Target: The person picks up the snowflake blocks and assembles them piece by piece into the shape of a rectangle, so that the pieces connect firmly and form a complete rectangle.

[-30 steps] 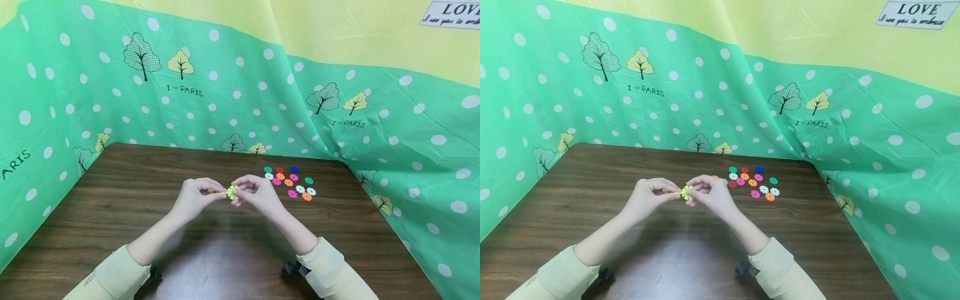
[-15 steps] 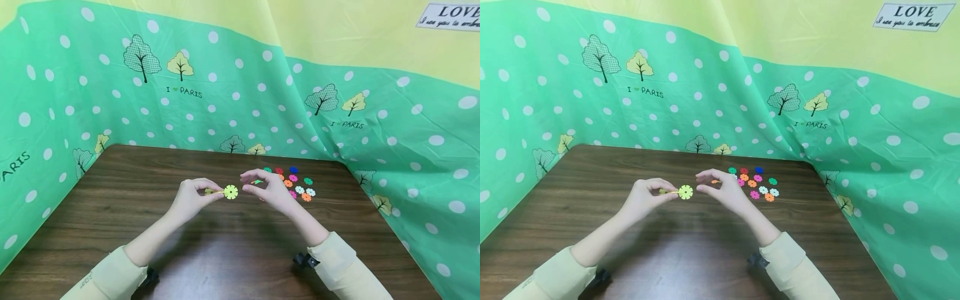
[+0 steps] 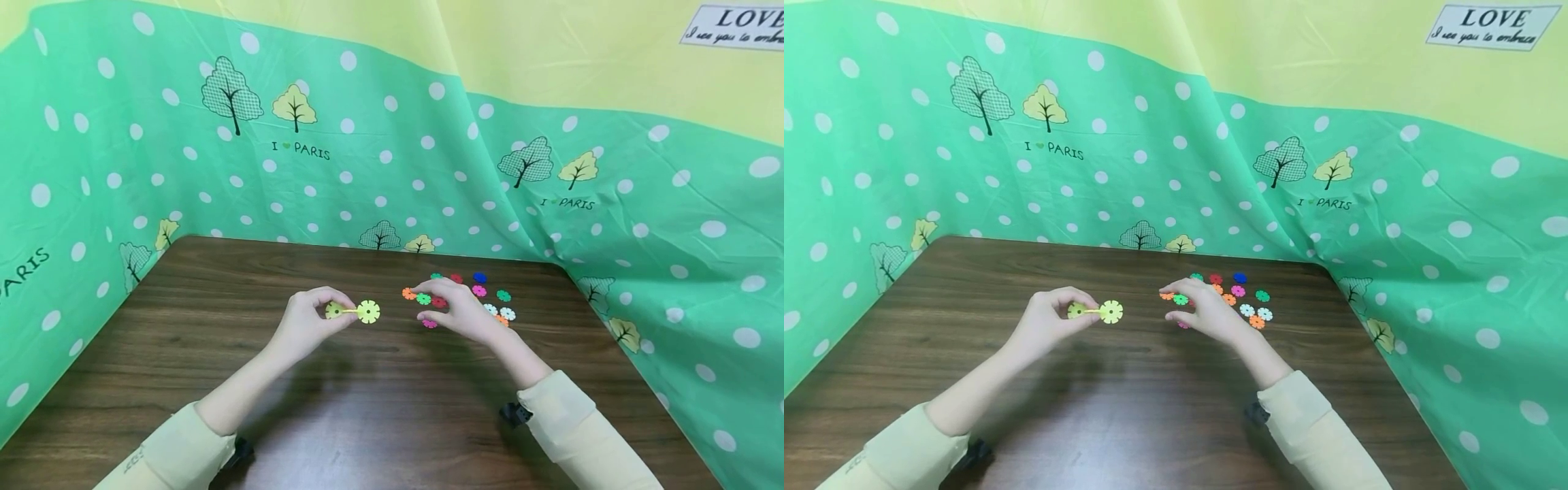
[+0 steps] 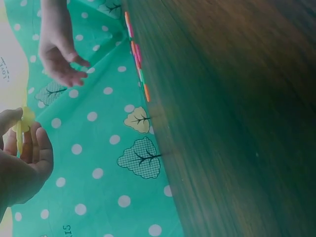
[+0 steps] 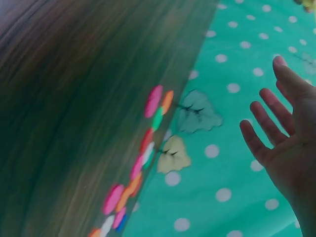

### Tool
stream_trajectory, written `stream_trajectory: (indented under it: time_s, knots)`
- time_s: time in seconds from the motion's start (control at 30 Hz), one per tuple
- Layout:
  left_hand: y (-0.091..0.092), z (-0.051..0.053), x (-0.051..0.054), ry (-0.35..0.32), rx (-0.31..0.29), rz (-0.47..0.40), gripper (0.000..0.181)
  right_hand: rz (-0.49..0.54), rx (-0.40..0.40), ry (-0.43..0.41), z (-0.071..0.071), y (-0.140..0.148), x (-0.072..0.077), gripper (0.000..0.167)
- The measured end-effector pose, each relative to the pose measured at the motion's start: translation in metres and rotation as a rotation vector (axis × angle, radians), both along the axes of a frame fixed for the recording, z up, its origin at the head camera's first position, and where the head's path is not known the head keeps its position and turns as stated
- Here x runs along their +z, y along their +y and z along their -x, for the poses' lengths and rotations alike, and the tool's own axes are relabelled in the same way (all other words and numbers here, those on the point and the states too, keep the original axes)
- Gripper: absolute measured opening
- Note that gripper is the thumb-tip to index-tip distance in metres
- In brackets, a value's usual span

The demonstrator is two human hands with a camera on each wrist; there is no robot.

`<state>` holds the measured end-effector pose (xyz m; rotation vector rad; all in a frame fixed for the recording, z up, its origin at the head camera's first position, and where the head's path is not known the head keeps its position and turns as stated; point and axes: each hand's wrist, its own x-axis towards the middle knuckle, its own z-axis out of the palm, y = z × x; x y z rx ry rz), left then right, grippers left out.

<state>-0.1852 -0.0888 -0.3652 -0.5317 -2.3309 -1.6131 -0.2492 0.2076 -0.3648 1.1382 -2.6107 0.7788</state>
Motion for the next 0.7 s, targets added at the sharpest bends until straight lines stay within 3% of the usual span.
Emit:
stream_trajectory:
  time_s: [0.7]
  knots:
    - [-0.001, -0.001, -0.002, -0.087, -0.005, 0.043, 0.022, -0.242, -0.014, -0.117, 0.031, 0.033, -0.043, 0.043]
